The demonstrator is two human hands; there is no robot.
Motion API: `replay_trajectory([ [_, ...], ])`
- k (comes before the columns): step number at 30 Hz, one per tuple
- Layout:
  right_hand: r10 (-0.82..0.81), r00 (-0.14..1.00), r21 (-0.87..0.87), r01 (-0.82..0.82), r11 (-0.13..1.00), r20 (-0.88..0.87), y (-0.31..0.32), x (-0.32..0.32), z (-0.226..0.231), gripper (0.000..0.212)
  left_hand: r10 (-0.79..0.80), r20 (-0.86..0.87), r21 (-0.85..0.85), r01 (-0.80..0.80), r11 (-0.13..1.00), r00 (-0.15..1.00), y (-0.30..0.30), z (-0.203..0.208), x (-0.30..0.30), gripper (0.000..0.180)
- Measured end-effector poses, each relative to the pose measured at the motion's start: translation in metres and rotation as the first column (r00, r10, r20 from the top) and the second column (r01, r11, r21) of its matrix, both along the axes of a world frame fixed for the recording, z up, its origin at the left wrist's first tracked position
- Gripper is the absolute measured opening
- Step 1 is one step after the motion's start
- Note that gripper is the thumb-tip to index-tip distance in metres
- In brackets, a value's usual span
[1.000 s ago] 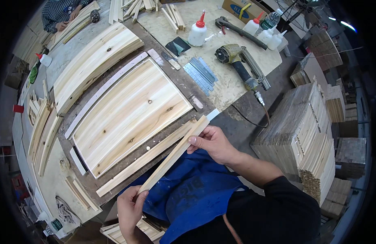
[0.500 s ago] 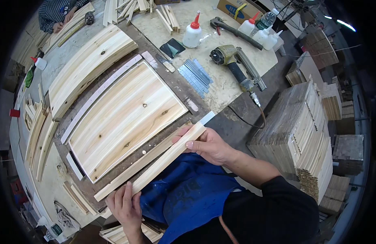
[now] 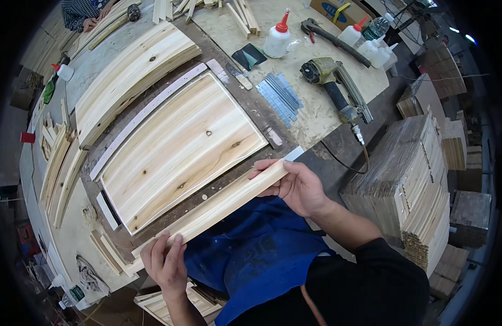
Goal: Assembling wooden crate components by applying glue and using a pneumatic nailer to secure slats together.
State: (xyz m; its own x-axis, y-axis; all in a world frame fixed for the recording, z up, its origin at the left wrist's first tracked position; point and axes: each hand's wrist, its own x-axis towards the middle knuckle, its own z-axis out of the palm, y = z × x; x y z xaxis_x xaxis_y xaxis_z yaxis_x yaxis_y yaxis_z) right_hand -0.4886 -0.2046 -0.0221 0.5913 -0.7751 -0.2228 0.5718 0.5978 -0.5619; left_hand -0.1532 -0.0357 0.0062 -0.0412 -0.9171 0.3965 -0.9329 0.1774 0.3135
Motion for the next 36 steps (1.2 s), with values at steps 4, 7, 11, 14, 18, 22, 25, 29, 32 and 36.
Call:
replay_trajectory([
  [4, 0.0, 0.994, -0.033, -0.004, 0.999, -0.112, -0.003, 0.003, 0.004, 0.061, 0.052, -0.027, 0.007, -0.052, 0.999, 0.998, 0.006, -0.007, 0.012, 0.036],
  [7, -0.001, 0.995, -0.066, -0.006, 0.998, -0.103, -0.004, 0.0, 0.003, 0.057, 0.072, -0.024, 0.014, -0.071, 0.997, 0.997, 0.005, -0.007, 0.014, 0.037],
  [11, -0.001, 0.948, -0.154, -0.051, 0.987, -0.318, -0.001, 0.0, 0.008, 0.053, 0.053, -0.046, 0.027, -0.052, 0.998, 0.998, 0.003, -0.006, 0.014, 0.032],
  [14, 0.0, 0.894, -0.189, -0.095, 0.977, -0.447, 0.002, -0.007, 0.006, 0.052, 0.039, -0.096, 0.017, -0.037, 0.999, 0.995, 0.003, -0.009, 0.014, 0.029],
  [18, -0.147, 0.763, -0.355, -0.115, 0.928, -0.63, 0.01, -0.02, -0.002, 0.052, 0.03, -0.107, 0.03, -0.027, 0.999, 0.994, 0.012, -0.012, 0.014, 0.028],
  [22, -0.597, 0.435, -0.736, -0.335, 0.588, -0.674, 0.008, -0.022, -0.008, 0.049, 0.084, -0.101, 0.038, -0.081, 0.996, 0.991, 0.029, -0.022, 0.03, 0.026],
  [25, -0.821, 0.335, -0.784, -0.587, 0.202, -0.462, 0.002, -0.016, -0.012, 0.047, 0.123, -0.065, -0.004, -0.124, 0.992, 0.99, 0.034, -0.02, 0.045, 0.026],
  [29, -0.814, 0.364, -0.799, -0.572, 0.188, -0.453, -0.001, -0.007, -0.017, 0.046, 0.165, -0.054, -0.06, -0.168, 0.984, 0.985, 0.034, -0.02, 0.066, 0.025],
  [32, -0.814, 0.339, -0.729, -0.669, 0.144, -0.472, -0.003, -0.004, -0.015, 0.045, 0.166, -0.035, -0.069, -0.168, 0.983, 0.986, 0.033, -0.016, 0.066, 0.025],
  [36, -0.788, 0.397, -0.693, -0.72, 0.05, -0.47, -0.005, -0.012, -0.022, 0.044, 0.108, -0.029, -0.01, -0.108, 0.994, 0.994, 0.018, -0.015, 0.06, 0.026],
])
